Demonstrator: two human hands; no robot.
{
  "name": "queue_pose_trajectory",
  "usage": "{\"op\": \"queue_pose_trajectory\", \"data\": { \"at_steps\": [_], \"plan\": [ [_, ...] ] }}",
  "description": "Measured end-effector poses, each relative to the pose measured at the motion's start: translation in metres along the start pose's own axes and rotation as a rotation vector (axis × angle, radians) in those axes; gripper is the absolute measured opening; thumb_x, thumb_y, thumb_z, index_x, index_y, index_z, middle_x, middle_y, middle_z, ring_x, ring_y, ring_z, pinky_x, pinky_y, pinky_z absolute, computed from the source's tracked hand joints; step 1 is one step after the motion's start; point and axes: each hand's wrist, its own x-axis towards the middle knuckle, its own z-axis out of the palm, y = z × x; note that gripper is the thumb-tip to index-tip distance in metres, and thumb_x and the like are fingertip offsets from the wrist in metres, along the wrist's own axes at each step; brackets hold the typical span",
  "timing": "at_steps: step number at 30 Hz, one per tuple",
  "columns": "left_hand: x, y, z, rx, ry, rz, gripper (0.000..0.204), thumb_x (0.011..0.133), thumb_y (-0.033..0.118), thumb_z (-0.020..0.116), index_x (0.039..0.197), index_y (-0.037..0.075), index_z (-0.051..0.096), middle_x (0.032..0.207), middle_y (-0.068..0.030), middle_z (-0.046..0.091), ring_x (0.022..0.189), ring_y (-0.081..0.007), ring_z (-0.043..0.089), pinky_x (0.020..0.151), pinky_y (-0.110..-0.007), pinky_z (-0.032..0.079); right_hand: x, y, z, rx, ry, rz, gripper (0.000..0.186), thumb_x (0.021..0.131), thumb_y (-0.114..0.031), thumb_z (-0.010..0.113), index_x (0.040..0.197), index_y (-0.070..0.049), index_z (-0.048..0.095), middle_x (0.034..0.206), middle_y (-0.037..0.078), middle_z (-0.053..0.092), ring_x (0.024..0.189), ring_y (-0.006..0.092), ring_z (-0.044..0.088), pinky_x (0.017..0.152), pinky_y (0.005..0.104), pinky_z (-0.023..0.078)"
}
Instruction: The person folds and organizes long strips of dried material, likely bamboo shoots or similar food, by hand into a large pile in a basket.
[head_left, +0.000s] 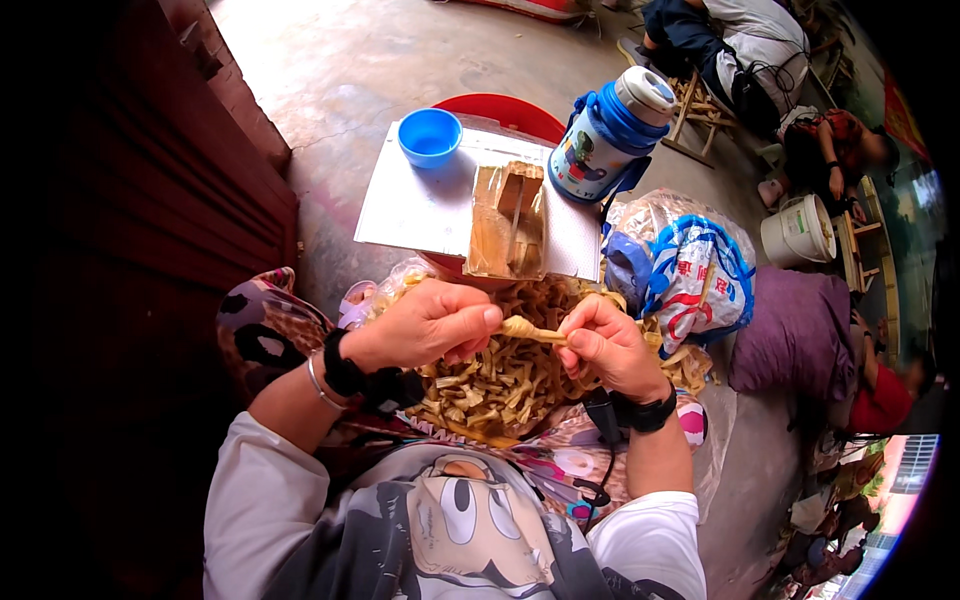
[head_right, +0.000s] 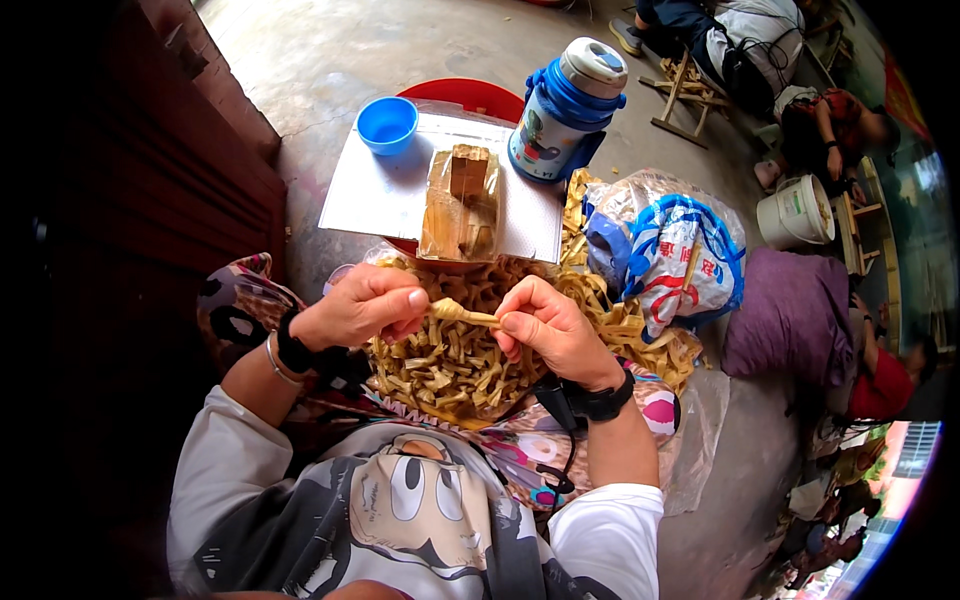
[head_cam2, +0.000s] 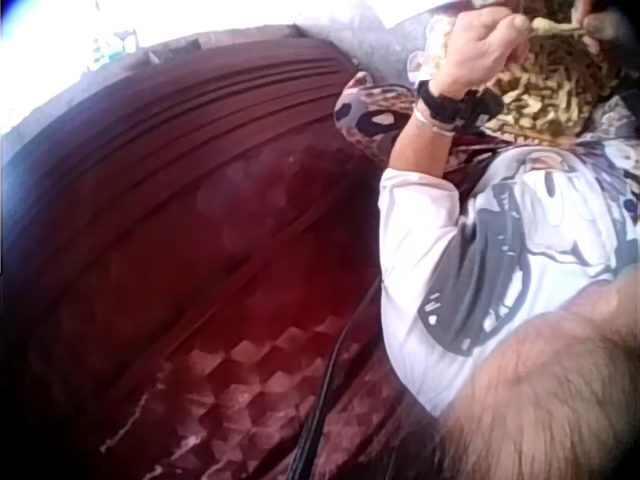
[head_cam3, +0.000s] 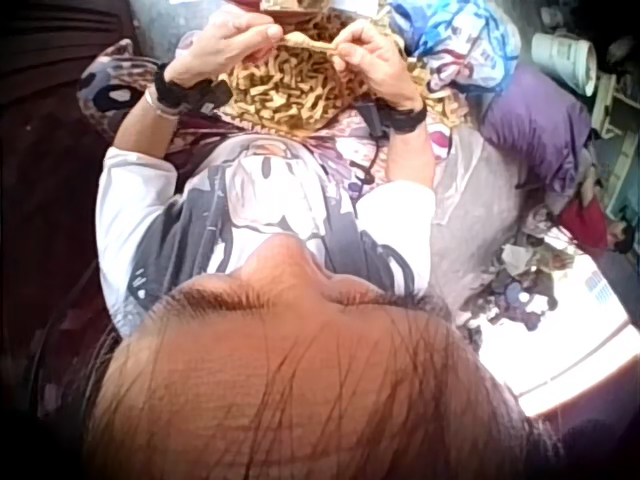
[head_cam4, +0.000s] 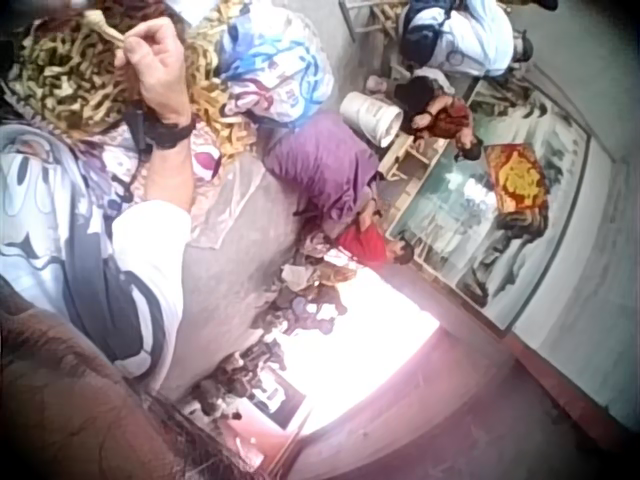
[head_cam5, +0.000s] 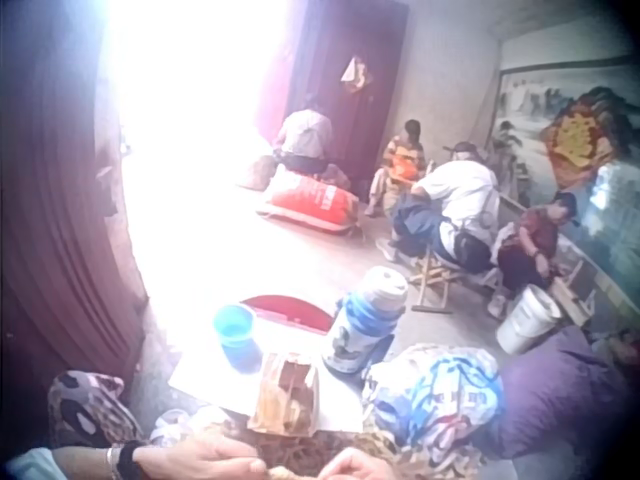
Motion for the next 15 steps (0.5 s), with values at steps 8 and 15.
{"op": "queue_pose_trajectory", "data": {
  "at_steps": [8, 15],
  "plan": [
    [0.007, -0.005, -0.007, 0.623, -0.018, 0.095, 0.031, 0.086, 0.025, 0.063, 0.107, 0.003, 0.053, 0.085, -0.0092, 0.065, 0.077, -0.0209, 0.064, 0.069, -0.031, 0.049, 0.01, 0.013, 0.007, -0.463, -0.021, 0.027, 0.01, 0.093, -0.011, 0.052, 0.102, -0.005, 0.052, 0.084, -0.001, 0.056, 0.077, 0.0063, 0.052, 0.07, 0.0214, 0.043],
    [0.008, -0.023, 0.002, 1.087, -0.016, 0.375, 0.017, 0.079, 0.014, 0.063, 0.094, 0.006, 0.061, 0.081, -0.0089, 0.056, 0.077, -0.0285, 0.06, 0.066, -0.038, 0.049, 0.016, 0.031, 0.001, 0.109, -0.124, 0.272, 0.049, 0.097, -0.046, 0.04, 0.11, -0.001, 0.054, 0.095, 0.012, 0.064, 0.082, 0.0151, 0.061, 0.076, 0.0271, 0.049]
  ]
}}
